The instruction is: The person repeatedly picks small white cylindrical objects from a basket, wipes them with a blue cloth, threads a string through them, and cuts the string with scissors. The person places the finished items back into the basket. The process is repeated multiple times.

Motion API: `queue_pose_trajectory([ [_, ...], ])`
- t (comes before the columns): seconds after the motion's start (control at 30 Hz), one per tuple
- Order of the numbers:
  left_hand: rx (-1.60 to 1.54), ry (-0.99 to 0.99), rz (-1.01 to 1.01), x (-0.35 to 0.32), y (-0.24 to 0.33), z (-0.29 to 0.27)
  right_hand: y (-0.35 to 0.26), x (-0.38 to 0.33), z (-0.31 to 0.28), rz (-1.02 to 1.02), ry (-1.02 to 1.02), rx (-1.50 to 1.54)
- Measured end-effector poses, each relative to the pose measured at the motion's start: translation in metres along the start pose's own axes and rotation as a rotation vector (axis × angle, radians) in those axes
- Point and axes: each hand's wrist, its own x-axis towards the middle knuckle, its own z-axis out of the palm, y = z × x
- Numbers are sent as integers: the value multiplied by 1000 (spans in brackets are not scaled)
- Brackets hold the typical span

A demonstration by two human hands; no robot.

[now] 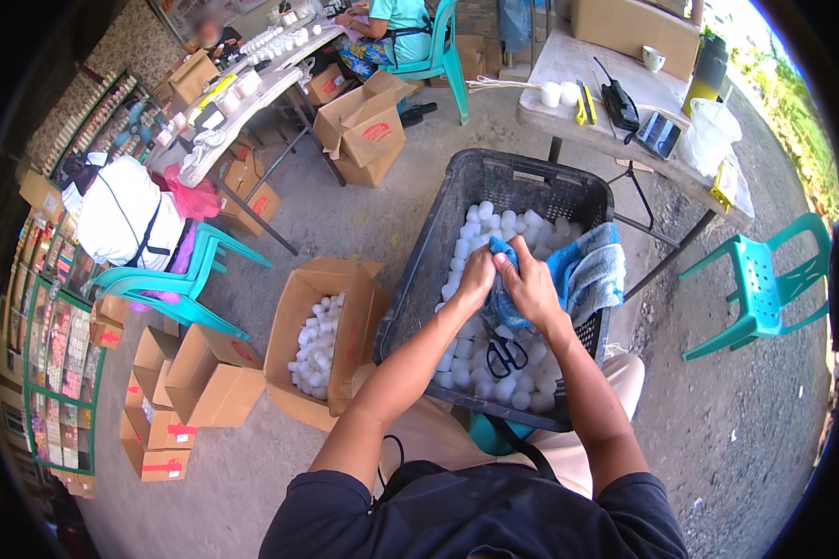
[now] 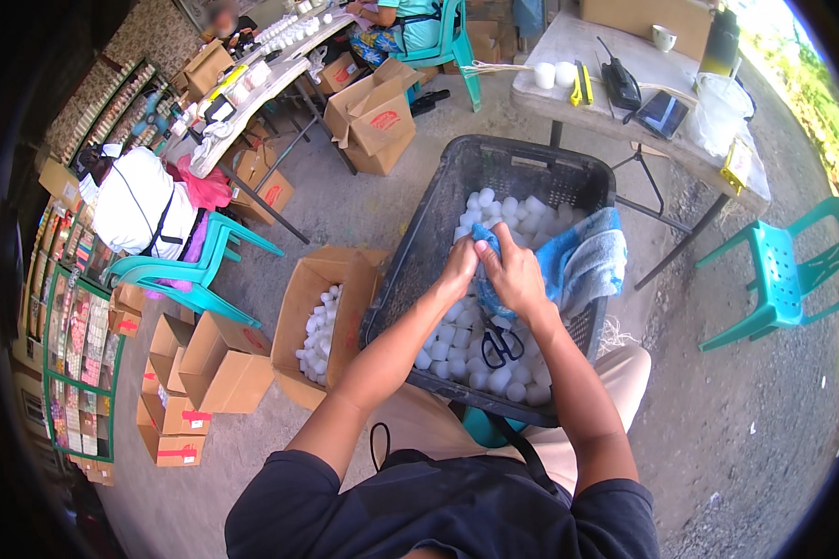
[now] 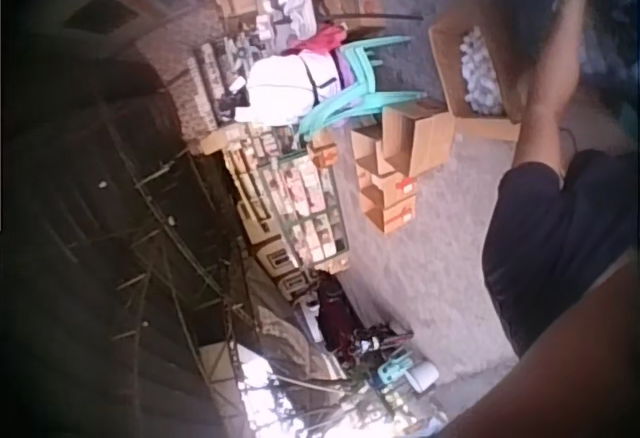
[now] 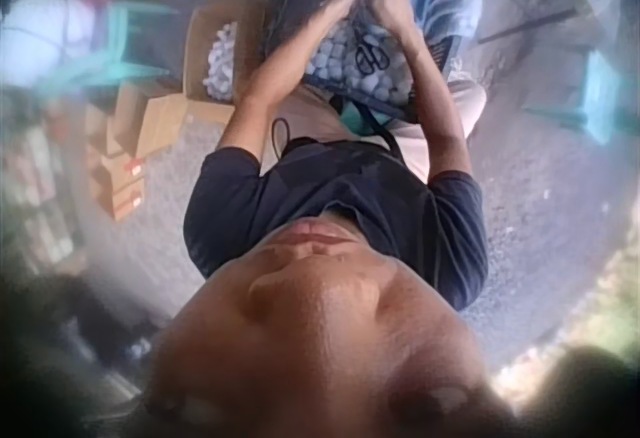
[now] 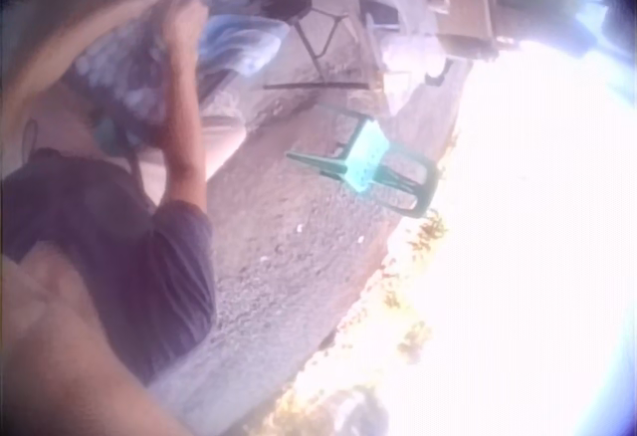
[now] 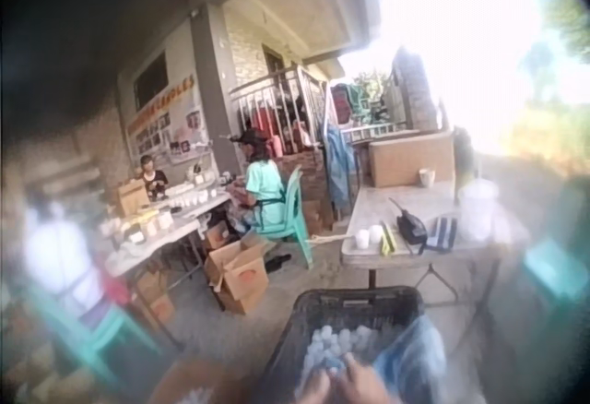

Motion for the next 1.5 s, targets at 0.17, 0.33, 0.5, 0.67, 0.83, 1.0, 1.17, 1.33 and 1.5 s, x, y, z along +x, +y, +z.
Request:
queue_pose_trajectory([
  [0.17,1,-8,174,-1,-6,5,-2,-2,-4,21,86,98],
  [0.33,202,71,529,-6,2,10,31,11,1,129,87,639],
  [0.5,-410,186,197,-5,-5,9,16,3,10,262,-32,1105],
  [0.67,-801,-51,-292,-1,-2,5,22,2,23,-167,87,447],
  [0.83,-757,-326,-245,2,-3,2,11,2,10,-135,67,150],
  [1.0,-642,-216,-250,-10,17,17,28,2,-2,-69,146,200],
  [1.17,-145,-348,326,-18,42,14,29,5,-15,79,102,228],
  [1.33,-97,-398,479,-25,49,20,41,6,-7,93,237,859],
  [1.5,272,-260,867,-17,48,12,32,3,-17,401,-79,1324],
])
